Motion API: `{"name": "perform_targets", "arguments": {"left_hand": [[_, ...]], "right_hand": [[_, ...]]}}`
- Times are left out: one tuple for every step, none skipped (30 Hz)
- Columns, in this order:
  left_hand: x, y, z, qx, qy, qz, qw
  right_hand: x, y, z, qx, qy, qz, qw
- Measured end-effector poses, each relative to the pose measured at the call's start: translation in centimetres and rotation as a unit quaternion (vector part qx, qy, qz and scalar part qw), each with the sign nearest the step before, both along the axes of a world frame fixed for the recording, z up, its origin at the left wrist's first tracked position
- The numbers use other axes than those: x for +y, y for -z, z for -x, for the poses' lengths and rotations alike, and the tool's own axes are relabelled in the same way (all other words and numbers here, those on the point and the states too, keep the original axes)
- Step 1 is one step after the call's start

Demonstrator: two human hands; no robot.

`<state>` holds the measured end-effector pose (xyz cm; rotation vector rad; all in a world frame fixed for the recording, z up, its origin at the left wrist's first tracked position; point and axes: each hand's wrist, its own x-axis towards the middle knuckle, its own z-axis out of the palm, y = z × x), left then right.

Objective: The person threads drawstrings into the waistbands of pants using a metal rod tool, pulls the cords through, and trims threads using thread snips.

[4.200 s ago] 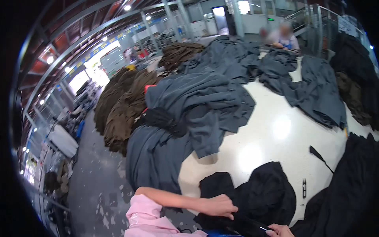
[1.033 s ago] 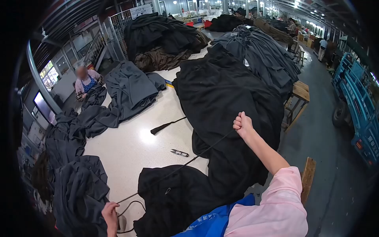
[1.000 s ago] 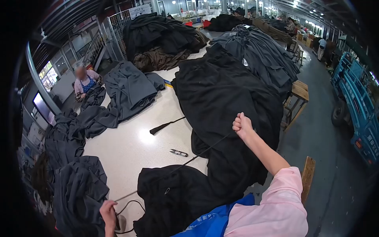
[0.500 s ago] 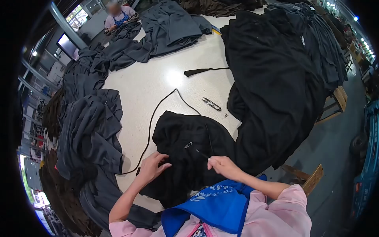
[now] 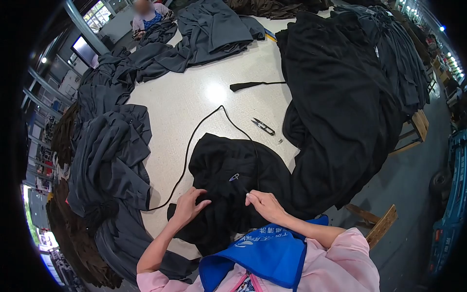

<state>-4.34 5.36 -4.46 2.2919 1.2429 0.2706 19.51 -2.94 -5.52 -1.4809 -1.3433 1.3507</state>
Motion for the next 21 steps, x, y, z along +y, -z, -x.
{"name": "perform_targets", "arguments": {"left_hand": [[-0.2, -0.2, 0.0, -0.006, 0.001, 0.0, 1.0], [-0.5, -0.4, -0.2, -0.005, 0.002, -0.001, 1.0], [-0.8, -0.8, -0.4, -0.007, -0.006, 0.015, 1.0], [-1.3, -1.1, -0.6, -0.009, -0.014, 0.03, 0.999], [-1.8, -1.6, -0.9, -0.024, 0.004, 0.008, 1.0], [-2.4, -1.8, -1.1, -0.027, 0.022, -0.008, 0.999], [-3.0, -2.1, -1.2, -0.03, 0.041, -0.024, 0.998], [-3.6, -2.8, -1.5, -0.015, 0.051, -0.018, 0.998], [-4.0, -3.1, -1.6, -0.014, 0.053, -0.018, 0.998], [-4.2, -3.4, -1.6, -0.007, 0.059, -0.033, 0.998], [-4.5, -3.6, -1.6, 0.0, 0.065, -0.049, 0.997], [-4.6, -3.8, -1.5, 0.001, 0.067, -0.049, 0.997], [-4.7, -3.9, -1.3, 0.005, 0.06, -0.058, 0.997], [-4.8, -4.1, -1.1, 0.008, 0.053, -0.066, 0.996], [-4.9, -4.2, -0.9, 0.008, 0.055, -0.067, 0.996], [-5.0, -4.4, -0.6, 0.007, 0.046, -0.067, 0.997], [-5.1, -4.4, -0.4, 0.006, 0.037, -0.066, 0.997], [-5.2, -4.4, -0.3, 0.006, 0.039, -0.066, 0.997], [-5.3, -4.3, -0.2, -0.002, 0.038, -0.068, 0.997], [-5.3, -4.3, -0.2, -0.01, 0.036, -0.072, 0.997], [-5.3, -4.4, -0.3, -0.01, 0.04, -0.075, 0.996]], "right_hand": [[0.1, 0.0, 0.1, -0.006, -0.001, 0.003, 1.0], [0.3, 0.1, 0.2, -0.005, 0.0, 0.002, 1.0], [0.5, 0.2, 0.2, -0.02, -0.01, 0.002, 1.0], [0.7, 0.3, 0.3, -0.035, -0.021, 0.001, 0.999], [1.1, 0.4, 0.3, -0.035, -0.019, 0.001, 0.999], [1.5, 0.5, 0.4, -0.031, -0.004, 0.008, 0.999], [1.9, 0.5, 0.6, -0.027, 0.01, 0.016, 0.999], [2.2, 0.5, 0.7, -0.025, 0.013, 0.016, 0.999], [2.4, 0.4, 0.9, 0.024, 0.015, 0.031, 0.999], [2.7, 0.3, 0.9, 0.073, 0.017, 0.045, 0.996], [2.8, -0.1, 0.7, 0.074, 0.019, 0.045, 0.996], [3.0, -0.8, 0.4, 0.071, -0.01, 0.079, 0.994], [3.2, -1.3, 0.1, 0.068, -0.039, 0.112, 0.991], [3.5, -0.5, -0.4, 0.104, 0.0, 0.085, 0.991], [3.8, 0.2, -1.1, 0.138, 0.04, 0.058, 0.988], [4.3, 0.1, -2.4, 0.091, 0.07, 0.039, 0.993], [4.9, 0.1, -4.0, 0.025, 0.083, 0.025, 0.996], [5.6, 0.0, -5.5, -0.126, 0.084, 0.015, 0.988], [6.0, 1.2, -7.3, -0.377, 0.022, -0.087, 0.922], [6.4, 0.8, -7.8, -0.403, 0.015, -0.1, 0.91], [6.4, 0.1, -8.0, -0.428, 0.009, -0.112, 0.897]]}}
